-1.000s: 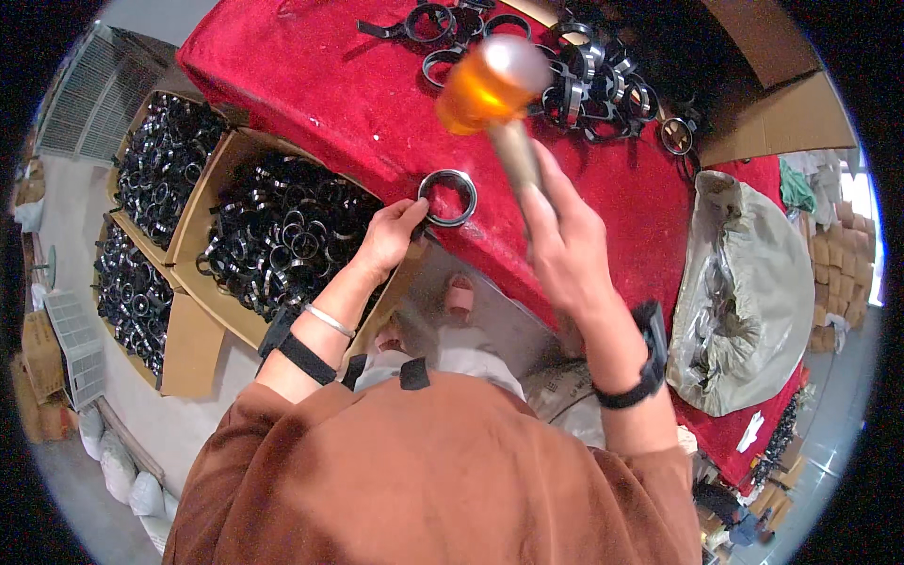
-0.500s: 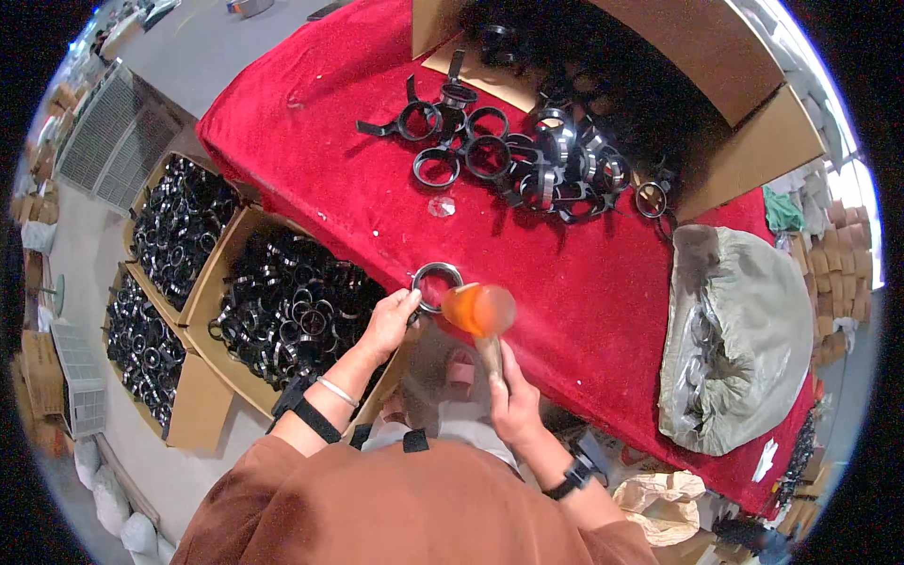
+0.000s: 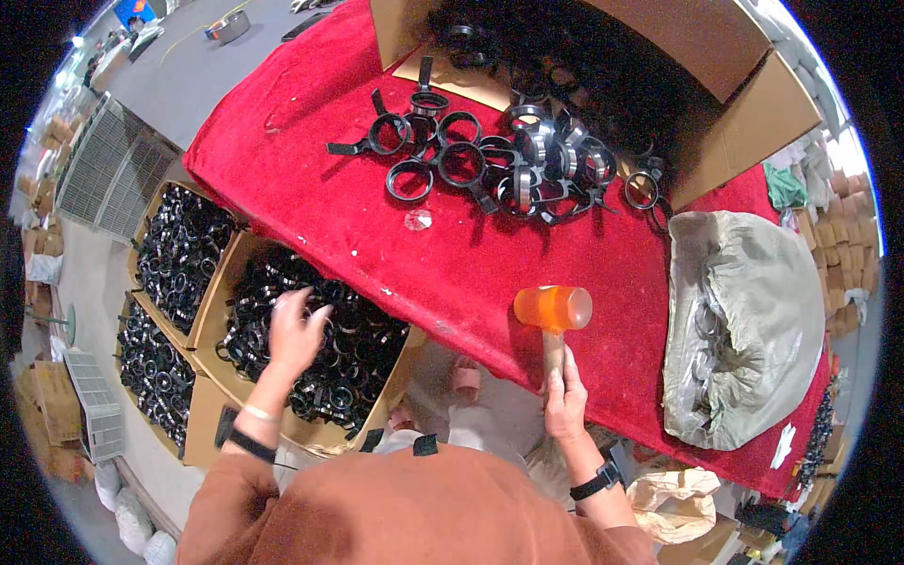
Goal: Assembling metal rings onto plastic components using a rubber mallet at a workstation.
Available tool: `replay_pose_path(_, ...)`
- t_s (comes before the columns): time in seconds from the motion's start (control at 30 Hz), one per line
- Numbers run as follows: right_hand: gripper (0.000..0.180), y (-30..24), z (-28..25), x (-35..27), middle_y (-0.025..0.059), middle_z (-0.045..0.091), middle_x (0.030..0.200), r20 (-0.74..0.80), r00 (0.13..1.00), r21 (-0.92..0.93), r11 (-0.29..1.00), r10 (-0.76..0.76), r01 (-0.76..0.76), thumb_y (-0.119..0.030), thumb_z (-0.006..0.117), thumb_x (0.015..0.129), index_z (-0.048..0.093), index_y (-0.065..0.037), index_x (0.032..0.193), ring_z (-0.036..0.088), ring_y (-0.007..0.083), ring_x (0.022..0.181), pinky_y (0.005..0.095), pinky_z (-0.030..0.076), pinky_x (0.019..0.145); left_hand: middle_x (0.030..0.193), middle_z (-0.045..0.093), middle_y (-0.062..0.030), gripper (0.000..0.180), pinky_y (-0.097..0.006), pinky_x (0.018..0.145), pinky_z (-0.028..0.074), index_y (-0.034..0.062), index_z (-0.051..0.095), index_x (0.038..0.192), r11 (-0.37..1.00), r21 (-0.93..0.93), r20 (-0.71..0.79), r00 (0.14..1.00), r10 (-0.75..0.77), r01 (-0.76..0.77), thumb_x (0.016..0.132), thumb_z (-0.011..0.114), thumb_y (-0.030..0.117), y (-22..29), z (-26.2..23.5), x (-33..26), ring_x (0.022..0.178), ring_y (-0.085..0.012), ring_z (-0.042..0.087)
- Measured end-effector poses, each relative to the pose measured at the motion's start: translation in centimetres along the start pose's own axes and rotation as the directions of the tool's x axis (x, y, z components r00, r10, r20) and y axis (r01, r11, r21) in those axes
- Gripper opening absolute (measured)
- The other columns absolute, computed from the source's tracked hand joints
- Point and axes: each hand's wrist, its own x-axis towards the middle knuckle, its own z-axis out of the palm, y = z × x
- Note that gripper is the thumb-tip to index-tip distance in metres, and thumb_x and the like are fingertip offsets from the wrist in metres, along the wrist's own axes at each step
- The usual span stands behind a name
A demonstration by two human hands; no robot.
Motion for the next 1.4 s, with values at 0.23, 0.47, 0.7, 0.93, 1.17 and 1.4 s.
replay_pose_path(0.23,0.047,-0.8,0.7,-0.1,0.0048,0.054,0.069,0.048,0.999,-0.101,0.995,-0.010,0.015,-0.018,0.044,0.094,0.037,-0.003,0.138,0.051,0.0108,0.056,0.0266,0.044,0.052,0.112,0.052,-0.0192,0.057,-0.046,0.075,0.052,0.0052,0.049,0.115,0.959,-0.147,0.159,0.951,0.265,-0.242,0.075,0.072,0.039,19.4,8.0,11.3,0.091,-0.0379,0.060)
replay_pose_path(0.47,0.048,1.5,-0.1,0.0,0.0001,0.049,0.067,0.051,0.995,-0.107,0.990,-0.091,0.096,-0.018,0.040,0.096,0.031,-0.005,0.141,0.047,0.0078,0.051,0.0223,0.041,0.045,0.081,0.066,-0.0114,0.008,-0.032,0.065,0.052,0.0027,0.064,0.087,0.798,-0.425,-0.302,0.898,0.319,-0.427,0.081,0.064,0.008,17.1,8.2,11.7,0.071,-0.0235,0.065)
replay_pose_path(0.7,0.043,-3.5,1.0,-0.2,0.0007,0.055,0.082,0.062,0.997,0.044,0.998,0.052,-0.055,-0.015,0.046,0.095,0.041,-0.002,0.136,0.049,0.0060,0.066,0.0218,0.043,0.059,0.103,0.059,-0.0168,0.014,-0.036,0.077,0.058,-0.0015,0.047,0.103,-0.087,-0.796,0.602,0.767,-0.223,0.599,0.094,0.051,0.009,8.5,5.5,-3.9,0.094,-0.0298,0.065)
replay_pose_path(0.93,0.045,-6.4,6.0,0.5,0.0147,0.061,0.113,0.214,0.962,-0.090,0.978,-0.167,0.190,-0.013,0.049,0.093,0.040,-0.001,0.136,0.061,0.0194,0.099,0.0314,0.047,0.087,0.104,0.059,-0.0148,0.019,-0.037,0.082,0.055,-0.0011,0.049,0.108,-0.404,-0.606,0.754,0.657,-0.018,0.685,0.092,0.052,0.008,4.1,9.4,-8.7,0.097,-0.0278,0.063)
replay_pose_path(1.17,0.046,-7.0,7.5,-0.9,0.0236,0.058,0.117,0.305,0.940,-0.237,0.944,-0.151,0.228,-0.012,0.051,0.091,0.041,0.000,0.134,0.059,0.0294,0.110,0.0349,0.046,0.091,0.107,0.059,-0.0088,0.041,-0.029,0.087,0.043,-0.0046,0.053,0.115,0.627,-0.638,0.495,0.862,-0.111,0.447,0.088,0.059,0.025,4.9,7.9,-4.7,0.098,-0.0156,0.054)
replay_pose_path(1.4,0.051,-6.7,6.5,-1.8,0.0195,0.062,0.112,0.203,0.966,-0.161,0.967,-0.162,0.196,-0.012,0.054,0.090,0.038,-0.003,0.138,0.061,0.0189,0.101,0.0304,0.047,0.086,0.073,0.062,-0.0076,0.036,-0.031,0.062,0.046,-0.0008,0.058,0.081,0.489,-0.661,0.563,0.807,-0.177,0.569,0.093,0.054,0.033,7.7,8.6,-2.6,0.067,-0.0138,0.056)
